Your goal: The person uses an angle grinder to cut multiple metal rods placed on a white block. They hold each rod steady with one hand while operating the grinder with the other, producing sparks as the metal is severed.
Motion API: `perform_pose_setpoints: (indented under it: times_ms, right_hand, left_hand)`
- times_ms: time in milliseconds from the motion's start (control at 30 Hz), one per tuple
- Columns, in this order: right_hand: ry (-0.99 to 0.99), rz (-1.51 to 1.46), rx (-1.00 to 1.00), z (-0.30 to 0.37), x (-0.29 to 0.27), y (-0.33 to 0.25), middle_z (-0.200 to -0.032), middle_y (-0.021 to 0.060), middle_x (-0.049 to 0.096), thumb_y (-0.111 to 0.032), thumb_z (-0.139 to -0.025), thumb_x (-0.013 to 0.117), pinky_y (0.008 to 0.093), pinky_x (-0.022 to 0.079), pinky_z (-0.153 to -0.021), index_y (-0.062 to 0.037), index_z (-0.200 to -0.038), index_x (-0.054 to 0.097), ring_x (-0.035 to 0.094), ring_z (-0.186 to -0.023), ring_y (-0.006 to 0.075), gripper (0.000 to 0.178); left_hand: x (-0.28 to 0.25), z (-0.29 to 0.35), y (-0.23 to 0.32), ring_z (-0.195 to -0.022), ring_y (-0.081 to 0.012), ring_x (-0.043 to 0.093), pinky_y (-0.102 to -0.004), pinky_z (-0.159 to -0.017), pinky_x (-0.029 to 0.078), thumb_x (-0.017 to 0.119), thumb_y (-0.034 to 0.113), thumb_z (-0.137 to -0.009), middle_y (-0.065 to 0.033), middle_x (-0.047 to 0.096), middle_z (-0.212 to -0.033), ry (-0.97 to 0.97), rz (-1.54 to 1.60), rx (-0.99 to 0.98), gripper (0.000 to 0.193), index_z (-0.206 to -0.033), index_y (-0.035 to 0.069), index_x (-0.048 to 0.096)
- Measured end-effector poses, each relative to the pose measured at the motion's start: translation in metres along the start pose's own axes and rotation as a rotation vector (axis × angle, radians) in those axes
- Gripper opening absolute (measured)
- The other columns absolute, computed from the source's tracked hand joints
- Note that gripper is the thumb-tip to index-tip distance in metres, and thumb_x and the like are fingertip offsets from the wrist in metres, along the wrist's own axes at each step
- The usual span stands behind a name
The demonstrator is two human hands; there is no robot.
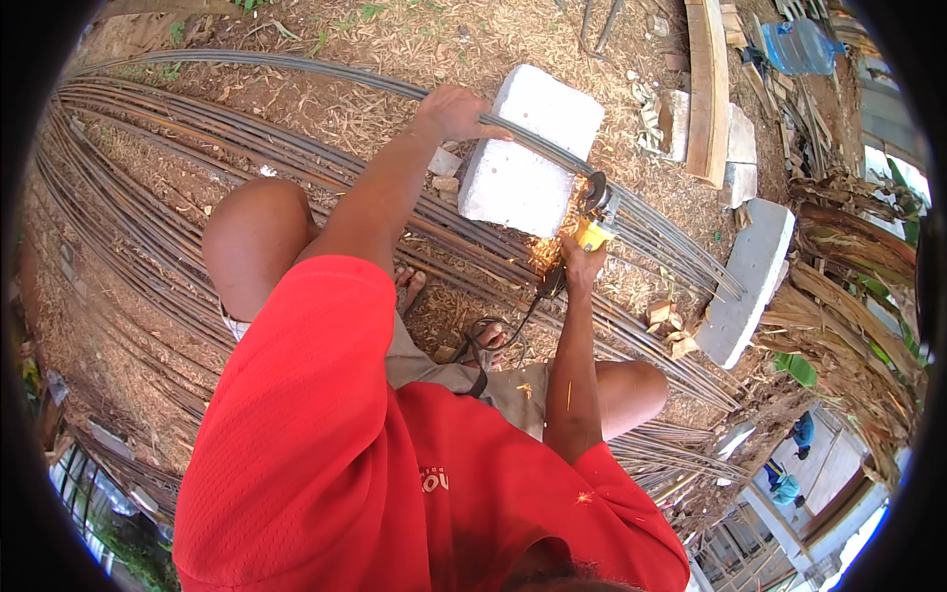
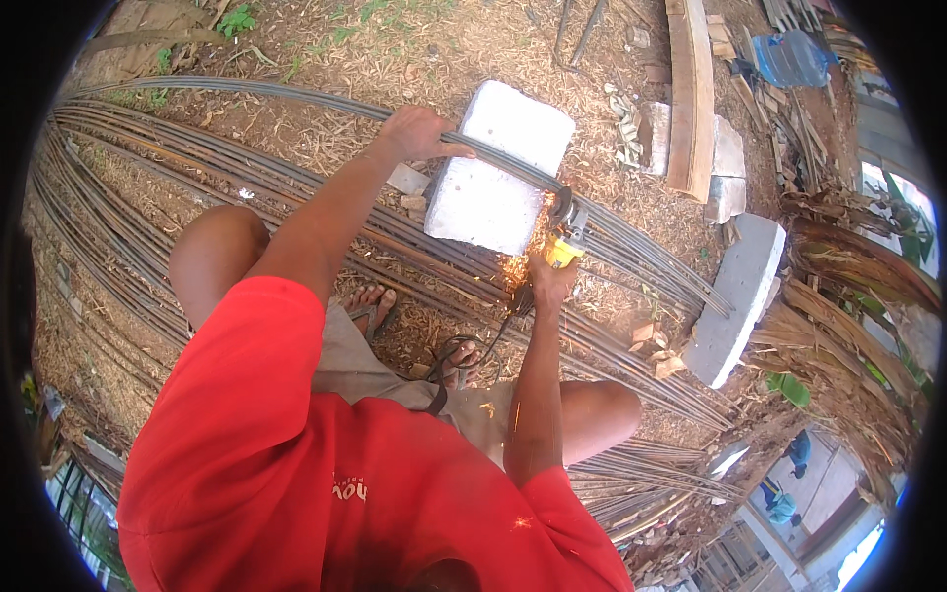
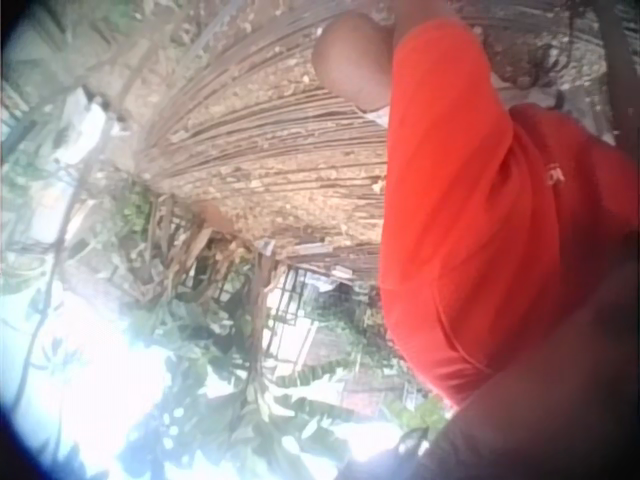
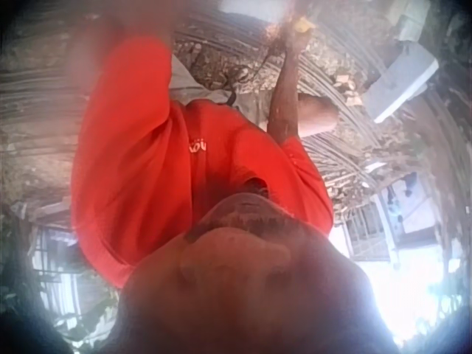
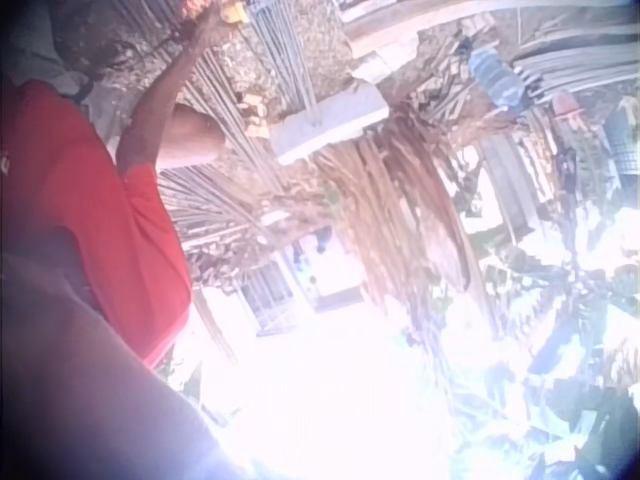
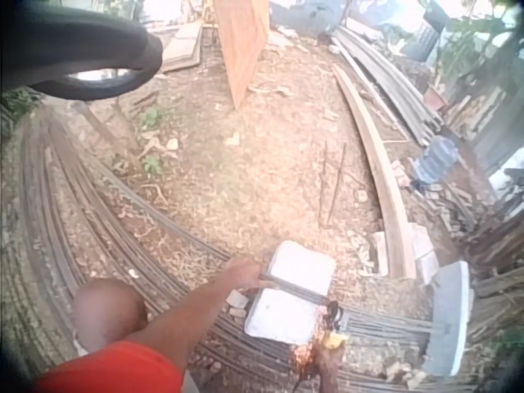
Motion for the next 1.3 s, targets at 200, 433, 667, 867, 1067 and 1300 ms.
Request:
perform_pose_setpoints:
  times_ms: [200,433,667,867,1067,1300]
  right_hand:
    - [-0.014,0.078,-0.045,0.001,0.003,-0.002,-0.094,0.0062,0.07,-0.001,-0.087,0.083,0.0292,0.052,-0.058,-0.0025,-0.121,0.063,0.065,-0.068,0.0152,0.039]
    - [-0.006,0.065,0.073,0.001,0.006,-0.018,-0.097,0.0042,0.068,-0.002,-0.084,0.084,0.0308,0.054,-0.066,-0.0007,-0.129,0.063,0.064,-0.077,0.0156,0.05]
    - [0.026,0.114,-0.047,-0.004,0.005,-0.018,-0.097,0.005,0.072,0.0,-0.083,0.086,0.0328,0.059,-0.063,-0.0011,-0.121,0.066,0.071,-0.078,0.0178,0.043]
    - [-0.005,0.025,0.049,0.006,0.012,-0.031,-0.096,0.0031,0.069,0.001,-0.083,0.086,0.0325,0.057,-0.063,-0.0043,-0.122,0.064,0.067,-0.076,0.0163,0.046]
    - [0.032,0.108,-0.058,-0.003,0.004,-0.009,-0.094,0.0018,0.067,-0.005,-0.085,0.084,0.0311,0.055,-0.066,-0.0034,-0.124,0.064,0.064,-0.076,0.0148,0.044]
    - [-0.023,0.007,-0.113,-0.002,0.003,-0.005,-0.097,0.0018,0.069,-0.002,-0.085,0.086,0.0295,0.055,-0.07,-0.003,-0.123,0.064,0.065,-0.078,0.0149,0.044]
  left_hand:
    - [0.001,0.0,0.0,-0.096,-0.0294,0.08,-0.049,-0.091,0.062,0.046,0.103,-0.09,-0.0157,0.078,-0.088,0.011,0.012,0.015,0.101,-0.128,0.018,0.085]
    - [0.002,-0.001,0.001,-0.094,-0.0274,0.079,-0.0471,-0.088,0.062,0.044,0.104,-0.089,-0.0147,0.077,-0.087,-0.053,0.022,-0.019,0.103,-0.131,0.019,0.084]
    - [-0.003,0.002,0.002,-0.098,-0.027,0.079,-0.0472,-0.087,0.063,0.044,0.104,-0.089,-0.0148,0.078,-0.091,0.0,-0.007,0.0,0.104,-0.128,0.017,0.085]
    - [-0.005,0.001,0.003,-0.114,-0.0307,0.078,-0.0487,-0.109,0.056,0.049,0.102,-0.089,-0.0148,0.083,-0.109,-0.116,0.028,-0.061,0.098,-0.138,0.025,0.083]
    - [0.0,0.001,0.0,-0.096,-0.0303,0.079,-0.0491,-0.089,0.063,0.045,0.104,-0.089,-0.0154,0.078,-0.088,-0.005,0.04,0.008,0.102,-0.123,0.017,0.086]
    - [-0.001,-0.002,-0.001,-0.111,-0.0323,0.079,-0.0503,-0.107,0.058,0.049,0.103,-0.088,-0.0162,0.083,-0.105,-0.098,0.042,-0.059,0.099,-0.131,0.022,0.086]
Point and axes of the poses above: each hand's wrist, its own z-axis away from the middle knuckle, its own x-axis out of the palm, y = z × x, the point moved 3 cm from there along -z, towards the middle knuckle
